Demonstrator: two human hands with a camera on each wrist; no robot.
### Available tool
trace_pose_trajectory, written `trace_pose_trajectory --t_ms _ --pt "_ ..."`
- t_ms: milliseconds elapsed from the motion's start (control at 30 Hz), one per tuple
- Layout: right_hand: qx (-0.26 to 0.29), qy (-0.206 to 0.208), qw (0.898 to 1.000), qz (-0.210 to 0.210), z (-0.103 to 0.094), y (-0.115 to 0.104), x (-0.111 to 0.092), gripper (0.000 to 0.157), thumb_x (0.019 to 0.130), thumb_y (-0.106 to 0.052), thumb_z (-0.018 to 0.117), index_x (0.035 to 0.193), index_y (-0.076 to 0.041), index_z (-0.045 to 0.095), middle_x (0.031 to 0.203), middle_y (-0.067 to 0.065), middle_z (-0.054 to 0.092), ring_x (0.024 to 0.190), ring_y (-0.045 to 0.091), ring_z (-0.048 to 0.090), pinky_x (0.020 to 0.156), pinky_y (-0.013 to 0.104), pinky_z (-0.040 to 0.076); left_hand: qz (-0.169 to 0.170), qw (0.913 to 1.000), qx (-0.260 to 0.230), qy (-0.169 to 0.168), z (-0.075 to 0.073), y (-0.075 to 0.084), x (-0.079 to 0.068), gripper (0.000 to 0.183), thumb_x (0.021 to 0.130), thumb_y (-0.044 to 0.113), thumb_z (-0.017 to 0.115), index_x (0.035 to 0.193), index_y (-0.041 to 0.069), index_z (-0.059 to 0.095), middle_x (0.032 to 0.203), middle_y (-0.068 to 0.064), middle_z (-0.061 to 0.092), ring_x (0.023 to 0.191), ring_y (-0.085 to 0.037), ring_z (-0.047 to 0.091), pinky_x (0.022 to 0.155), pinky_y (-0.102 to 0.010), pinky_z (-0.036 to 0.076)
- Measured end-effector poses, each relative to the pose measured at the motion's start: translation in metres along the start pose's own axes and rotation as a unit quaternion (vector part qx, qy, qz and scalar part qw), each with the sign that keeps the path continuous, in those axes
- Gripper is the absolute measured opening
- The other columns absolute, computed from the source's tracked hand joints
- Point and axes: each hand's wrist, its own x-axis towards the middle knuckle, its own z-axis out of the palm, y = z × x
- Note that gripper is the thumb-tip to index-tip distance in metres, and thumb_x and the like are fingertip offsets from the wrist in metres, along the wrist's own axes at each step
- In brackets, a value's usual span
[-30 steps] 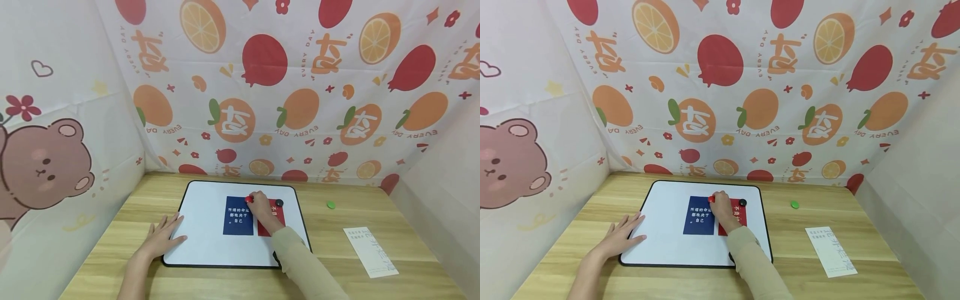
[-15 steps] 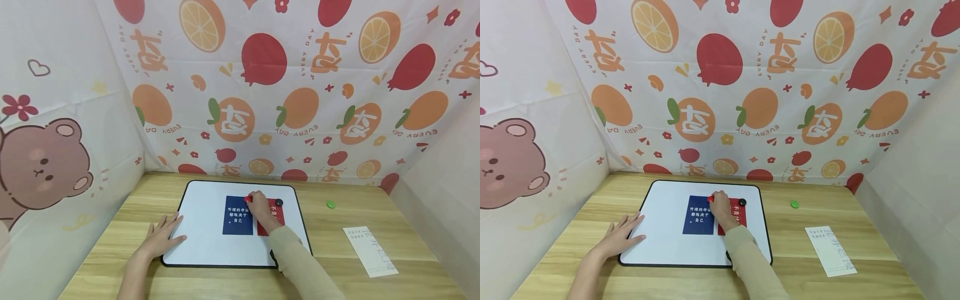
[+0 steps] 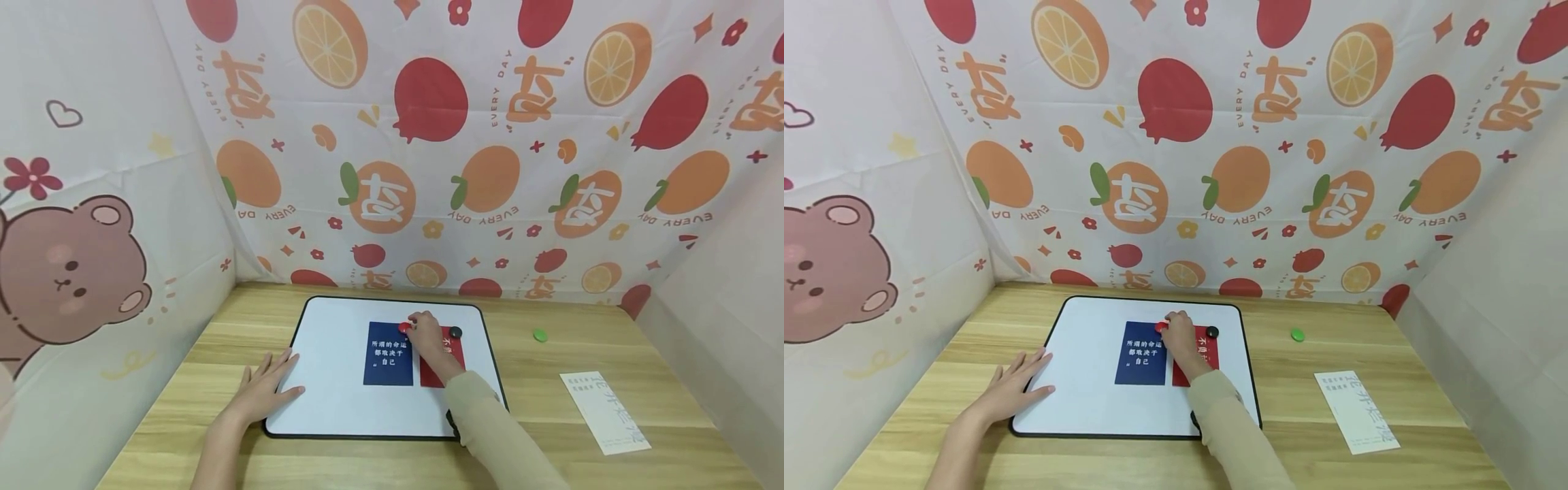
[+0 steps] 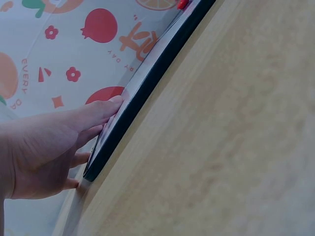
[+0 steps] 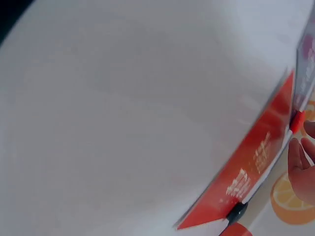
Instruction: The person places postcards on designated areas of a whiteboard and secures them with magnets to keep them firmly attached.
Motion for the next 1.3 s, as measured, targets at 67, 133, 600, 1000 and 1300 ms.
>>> trace_pose_trajectory --t_ms 67,133,600,1000,1300 --pt "0.012 0.010 1.000 -0.011 -0.007 0.002 0.000 0.023 0.082 -0.003 0.066 0.104 0.000 0.066 0.095 0.011 0.058 0.085 0.022 0.058 0.074 0.031 0.051 0.001 1.0000 -0.001 0.000 0.001 0.000 0.000 0.072 0.086 0.044 0.059 0.138 -0.001 0.039 0.145 -0.022 0.025 0.129 -0.051 0.010 0.095 -0.070 -0.002" --pt "0.026 0.017 0.999 -0.021 -0.015 0.006 0.000 0.023 0.082 -0.004 0.066 0.105 -0.001 0.066 0.096 0.011 0.059 0.084 0.021 0.059 0.071 0.030 0.052 0.003 1.0000 -0.002 0.001 0.001 0.000 0.000 0.071 0.086 0.044 0.059 0.138 -0.001 0.039 0.145 -0.022 0.025 0.129 -0.052 0.011 0.095 -0.070 -0.002" --pt "0.131 0.046 0.987 -0.079 -0.097 0.006 -0.032 0.029 0.085 -0.007 0.064 0.113 -0.002 0.062 0.107 0.012 0.058 0.093 0.023 0.058 0.079 0.035 0.051 -0.010 0.9998 -0.001 -0.015 0.002 0.000 -0.001 0.073 0.086 0.045 0.059 0.139 0.000 0.037 0.146 -0.023 0.023 0.129 -0.051 0.008 0.095 -0.069 -0.004" --pt "0.135 0.093 0.980 -0.111 -0.138 0.011 -0.078 0.030 0.084 -0.005 0.066 0.114 -0.005 0.063 0.109 0.008 0.058 0.093 0.021 0.058 0.082 0.036 0.050 0.002 1.0000 0.003 -0.004 0.002 0.000 0.001 0.072 0.086 0.046 0.059 0.138 0.000 0.038 0.145 -0.022 0.024 0.129 -0.051 0.010 0.095 -0.070 -0.003" --pt "0.150 0.106 0.979 -0.089 -0.154 0.018 -0.094 0.031 0.084 -0.006 0.067 0.114 -0.004 0.063 0.109 0.009 0.059 0.094 0.022 0.058 0.084 0.039 0.049 0.006 1.0000 0.002 -0.001 0.003 -0.004 0.001 0.073 0.085 0.047 0.059 0.138 0.000 0.039 0.145 -0.023 0.025 0.128 -0.052 0.010 0.093 -0.071 -0.002"
